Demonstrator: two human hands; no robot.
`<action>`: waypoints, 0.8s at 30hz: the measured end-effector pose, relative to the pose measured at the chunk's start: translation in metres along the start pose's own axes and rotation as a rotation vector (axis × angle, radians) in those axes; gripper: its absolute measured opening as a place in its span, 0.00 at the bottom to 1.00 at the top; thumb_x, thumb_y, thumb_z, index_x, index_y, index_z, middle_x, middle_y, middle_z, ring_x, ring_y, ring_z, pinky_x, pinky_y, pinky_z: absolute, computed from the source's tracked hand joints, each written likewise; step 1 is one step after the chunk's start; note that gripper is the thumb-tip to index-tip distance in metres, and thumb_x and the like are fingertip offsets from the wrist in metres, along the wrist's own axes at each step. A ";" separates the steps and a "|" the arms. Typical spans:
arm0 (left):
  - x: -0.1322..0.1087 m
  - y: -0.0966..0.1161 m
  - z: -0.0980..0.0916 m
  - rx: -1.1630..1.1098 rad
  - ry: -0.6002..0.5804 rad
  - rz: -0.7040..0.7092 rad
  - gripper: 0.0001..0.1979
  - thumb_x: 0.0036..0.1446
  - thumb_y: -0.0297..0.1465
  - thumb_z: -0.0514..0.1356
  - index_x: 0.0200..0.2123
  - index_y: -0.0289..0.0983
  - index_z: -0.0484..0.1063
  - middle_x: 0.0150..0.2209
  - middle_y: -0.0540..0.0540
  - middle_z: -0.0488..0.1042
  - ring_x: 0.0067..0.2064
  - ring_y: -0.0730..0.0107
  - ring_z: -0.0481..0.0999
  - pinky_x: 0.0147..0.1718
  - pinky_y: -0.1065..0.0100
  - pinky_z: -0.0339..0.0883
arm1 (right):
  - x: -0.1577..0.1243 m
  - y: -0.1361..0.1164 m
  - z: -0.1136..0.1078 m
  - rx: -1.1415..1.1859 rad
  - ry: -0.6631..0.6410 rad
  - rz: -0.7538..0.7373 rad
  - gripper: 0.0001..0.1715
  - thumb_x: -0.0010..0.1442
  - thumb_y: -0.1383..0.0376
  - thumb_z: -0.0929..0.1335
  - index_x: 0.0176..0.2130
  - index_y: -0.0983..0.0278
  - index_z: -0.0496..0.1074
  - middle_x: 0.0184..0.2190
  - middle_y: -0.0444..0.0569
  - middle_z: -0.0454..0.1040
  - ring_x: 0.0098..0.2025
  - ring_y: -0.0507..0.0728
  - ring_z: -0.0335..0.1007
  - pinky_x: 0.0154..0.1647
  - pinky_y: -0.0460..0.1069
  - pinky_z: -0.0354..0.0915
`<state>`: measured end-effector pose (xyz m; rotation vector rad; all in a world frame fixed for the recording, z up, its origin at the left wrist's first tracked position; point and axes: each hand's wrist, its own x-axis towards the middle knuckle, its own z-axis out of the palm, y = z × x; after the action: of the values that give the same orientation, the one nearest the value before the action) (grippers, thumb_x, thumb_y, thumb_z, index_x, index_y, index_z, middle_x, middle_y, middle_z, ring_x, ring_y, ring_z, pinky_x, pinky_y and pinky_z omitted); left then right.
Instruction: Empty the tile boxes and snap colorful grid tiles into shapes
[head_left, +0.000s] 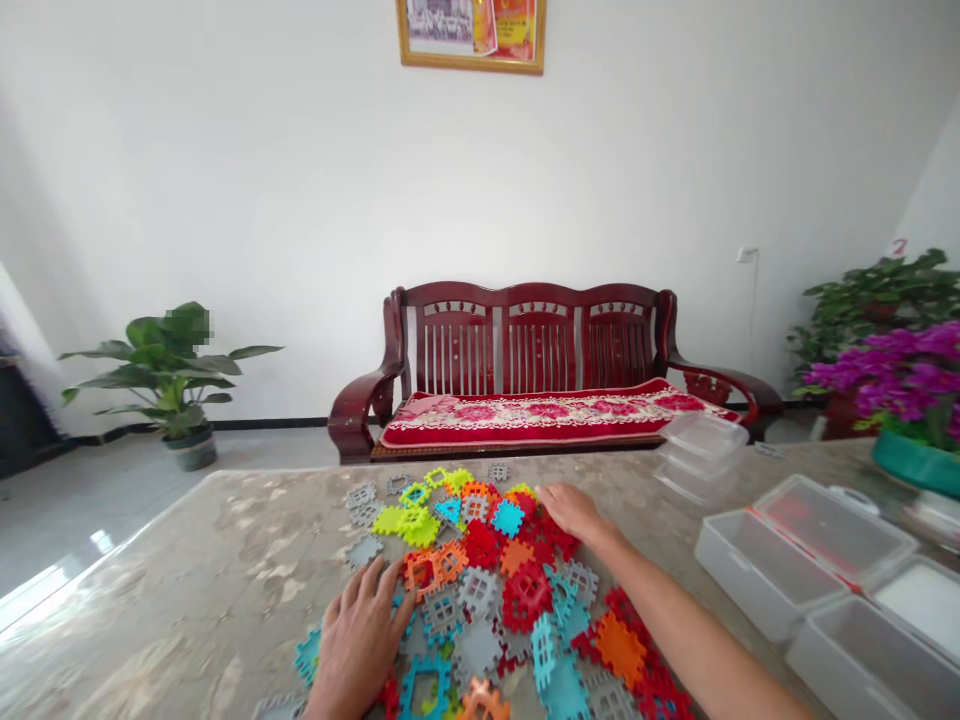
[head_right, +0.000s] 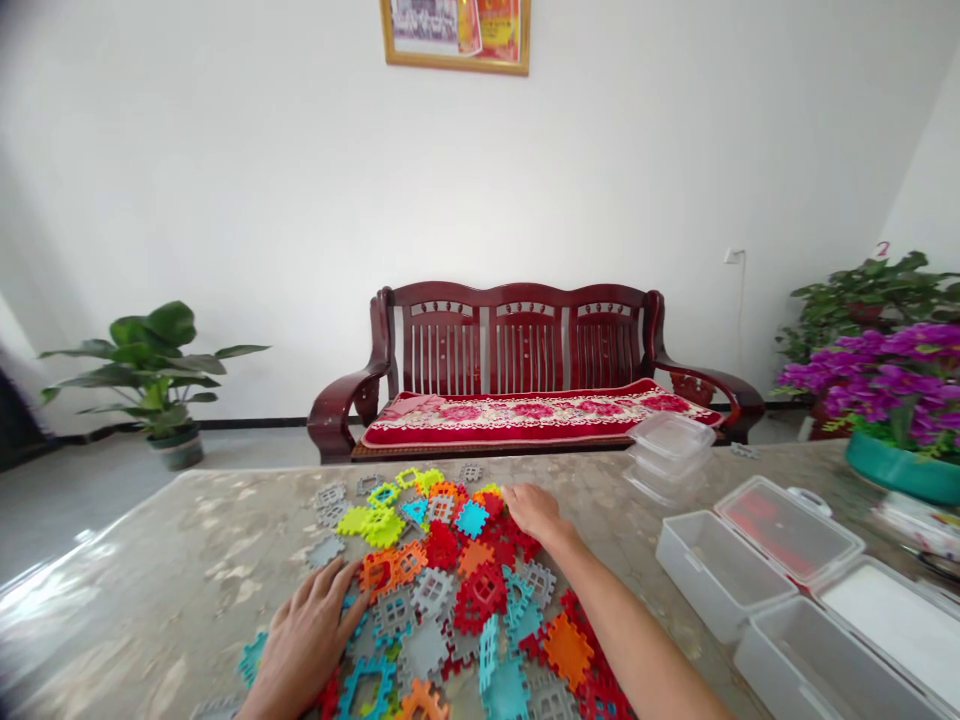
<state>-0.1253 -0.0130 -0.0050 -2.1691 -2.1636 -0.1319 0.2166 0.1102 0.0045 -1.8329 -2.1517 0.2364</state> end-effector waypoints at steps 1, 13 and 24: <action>0.001 0.000 0.000 -0.005 0.000 0.002 0.25 0.66 0.39 0.47 0.63 0.42 0.66 0.66 0.42 0.64 0.67 0.54 0.60 0.60 0.56 0.59 | 0.003 -0.003 -0.004 -0.016 0.012 0.026 0.36 0.71 0.55 0.50 0.37 0.63 0.80 0.38 0.58 0.81 0.44 0.62 0.76 0.47 0.53 0.65; 0.006 -0.003 -0.003 -0.100 0.000 0.004 0.26 0.65 0.42 0.47 0.62 0.44 0.67 0.65 0.44 0.66 0.66 0.56 0.61 0.62 0.55 0.56 | 0.076 -0.060 0.022 0.002 -0.122 -0.201 0.22 0.69 0.62 0.57 0.53 0.59 0.74 0.60 0.50 0.71 0.66 0.58 0.59 0.67 0.55 0.51; 0.013 0.004 -0.015 -0.095 0.016 0.020 0.24 0.66 0.41 0.47 0.60 0.43 0.69 0.63 0.43 0.68 0.64 0.56 0.63 0.60 0.55 0.57 | 0.031 -0.024 0.006 0.215 -0.135 -0.133 0.35 0.71 0.50 0.51 0.44 0.62 0.79 0.47 0.52 0.81 0.52 0.60 0.74 0.56 0.52 0.64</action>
<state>-0.1215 -0.0017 0.0116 -2.2301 -2.1695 -0.2547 0.1880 0.1368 0.0103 -1.5896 -2.2280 0.5526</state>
